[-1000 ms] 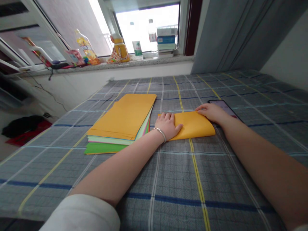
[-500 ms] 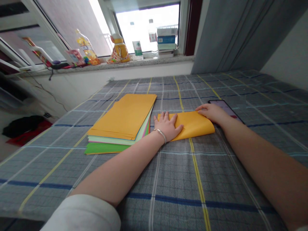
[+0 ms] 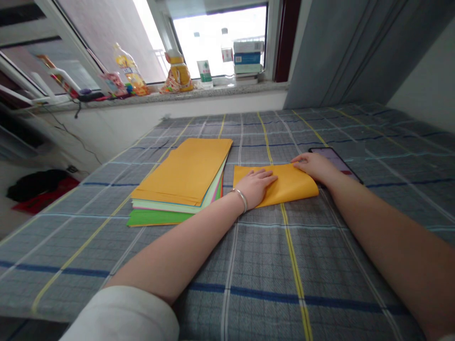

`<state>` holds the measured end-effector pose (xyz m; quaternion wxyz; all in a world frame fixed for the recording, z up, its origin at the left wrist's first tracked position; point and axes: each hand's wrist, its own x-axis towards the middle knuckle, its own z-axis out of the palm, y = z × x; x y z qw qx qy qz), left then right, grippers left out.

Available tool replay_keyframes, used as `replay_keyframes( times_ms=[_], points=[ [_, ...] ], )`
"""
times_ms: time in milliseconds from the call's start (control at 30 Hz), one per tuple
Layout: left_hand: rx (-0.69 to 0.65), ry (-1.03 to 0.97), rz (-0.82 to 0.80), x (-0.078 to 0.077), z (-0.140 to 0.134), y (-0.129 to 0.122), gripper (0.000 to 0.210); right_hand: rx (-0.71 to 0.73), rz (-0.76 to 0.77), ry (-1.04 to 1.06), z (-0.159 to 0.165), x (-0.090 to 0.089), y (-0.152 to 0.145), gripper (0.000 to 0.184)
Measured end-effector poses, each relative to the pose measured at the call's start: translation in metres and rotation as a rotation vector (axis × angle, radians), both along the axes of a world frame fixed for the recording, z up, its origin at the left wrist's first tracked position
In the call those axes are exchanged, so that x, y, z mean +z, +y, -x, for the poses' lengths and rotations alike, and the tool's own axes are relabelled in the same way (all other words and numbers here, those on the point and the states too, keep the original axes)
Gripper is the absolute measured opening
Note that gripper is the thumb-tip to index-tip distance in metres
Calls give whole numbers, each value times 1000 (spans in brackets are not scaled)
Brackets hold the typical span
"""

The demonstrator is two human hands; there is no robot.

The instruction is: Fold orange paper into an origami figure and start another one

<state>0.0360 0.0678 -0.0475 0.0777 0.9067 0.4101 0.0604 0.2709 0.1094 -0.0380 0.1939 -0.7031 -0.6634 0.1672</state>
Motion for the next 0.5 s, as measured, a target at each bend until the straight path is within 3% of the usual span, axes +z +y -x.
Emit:
replay_keyframes(
  times_ms=[233,367,500],
  points=[
    [-11,5,0,0,-1,-5,53,-20,21,-13,4,4,-4,26],
    [-20,37,-14,2,-1,-10,66,-24,54,50,4,2,-5,29],
    [-30,48,-23,1,0,-10,84,-26,32,-25,6,7,-7,27]
  ],
)
